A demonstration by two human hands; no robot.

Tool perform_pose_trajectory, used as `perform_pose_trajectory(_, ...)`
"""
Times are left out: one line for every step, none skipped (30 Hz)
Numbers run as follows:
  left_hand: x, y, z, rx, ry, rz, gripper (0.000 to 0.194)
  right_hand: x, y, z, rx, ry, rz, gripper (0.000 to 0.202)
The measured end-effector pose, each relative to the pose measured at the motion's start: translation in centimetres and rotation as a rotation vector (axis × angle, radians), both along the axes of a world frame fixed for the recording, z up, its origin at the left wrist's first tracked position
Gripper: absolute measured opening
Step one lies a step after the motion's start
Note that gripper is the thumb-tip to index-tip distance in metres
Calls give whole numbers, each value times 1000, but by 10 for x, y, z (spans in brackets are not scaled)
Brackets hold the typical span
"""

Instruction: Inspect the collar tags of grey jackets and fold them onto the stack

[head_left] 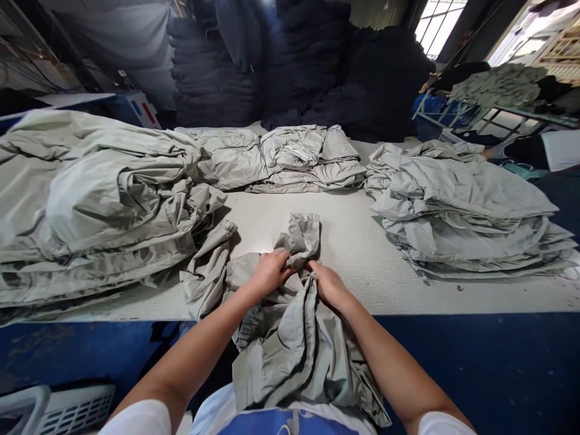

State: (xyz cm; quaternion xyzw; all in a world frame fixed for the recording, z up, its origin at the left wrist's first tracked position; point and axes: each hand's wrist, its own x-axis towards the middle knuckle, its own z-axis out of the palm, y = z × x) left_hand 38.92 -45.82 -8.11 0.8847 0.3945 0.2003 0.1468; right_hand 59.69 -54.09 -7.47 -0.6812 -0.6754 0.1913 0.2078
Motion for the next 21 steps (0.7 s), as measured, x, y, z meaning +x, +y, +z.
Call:
perform_pose_trajectory(-6,-1,7,22,-37,2,19,8,-3,10,53,3,-64,26)
perform_pose_trajectory(-13,-2,16,68,-93,17,18,15,-5,23,132,5,-136,27)
perform_pose_trajectory(-20,-2,27,135,-161,44,19,20,-8,36,239,6,-201,27)
perform_pose_trajectory(-27,-2,38,211,-229,76,21,23,-10,50,365,5,-249,26)
perform_pose_trajectory(-33,-1,48,284,-286,109,22,23,-10,63,502,2,-276,26)
perform_pose_trajectory(-37,3,57,344,-328,146,24,20,-9,73,633,-4,-281,26)
perform_pose_trajectory(-40,7,65,385,-354,189,24,16,-7,82,739,-14,-272,27)
perform_pose_trajectory(-42,13,69,406,-370,239,24,12,-4,87,804,-25,-252,30)
perform_pose_trajectory(-44,17,71,412,-378,288,26,8,0,88,824,-29,-224,34)
perform_pose_trajectory(-44,20,69,407,-373,322,31,6,4,86,805,-22,-194,39)
perform_pose_trajectory(-45,21,63,396,-353,328,37,5,7,81,759,-4,-168,44)
perform_pose_trajectory(-46,19,54,375,-317,291,44,6,9,74,698,23,-145,48)
perform_pose_trajectory(-47,14,42,343,-261,213,49,9,8,65,629,54,-119,48)
perform_pose_trajectory(-48,7,28,299,-187,111,51,11,5,55,553,90,-80,45)
perform_pose_trajectory(-50,0,13,244,-101,7,53,14,0,45,469,128,-29,42)
perform_pose_trajectory(-52,-8,-1,180,-14,-80,53,15,-6,37,378,166,26,39)
perform_pose_trajectory(-54,-13,-15,115,66,-134,54,15,-15,30,280,204,80,40)
perform_pose_trajectory(-56,-17,-27,58,135,-151,55,13,-23,25,182,244,128,42)
perform_pose_trajectory(-59,-17,-36,12,188,-137,55,9,-33,22,92,285,170,44)
perform_pose_trajectory(-61,-14,-42,-24,226,-107,56,4,-41,23,8,327,214,46)
perform_pose_trajectory(-64,-8,-46,-52,253,-75,57,-1,-49,25,-70,371,263,47)
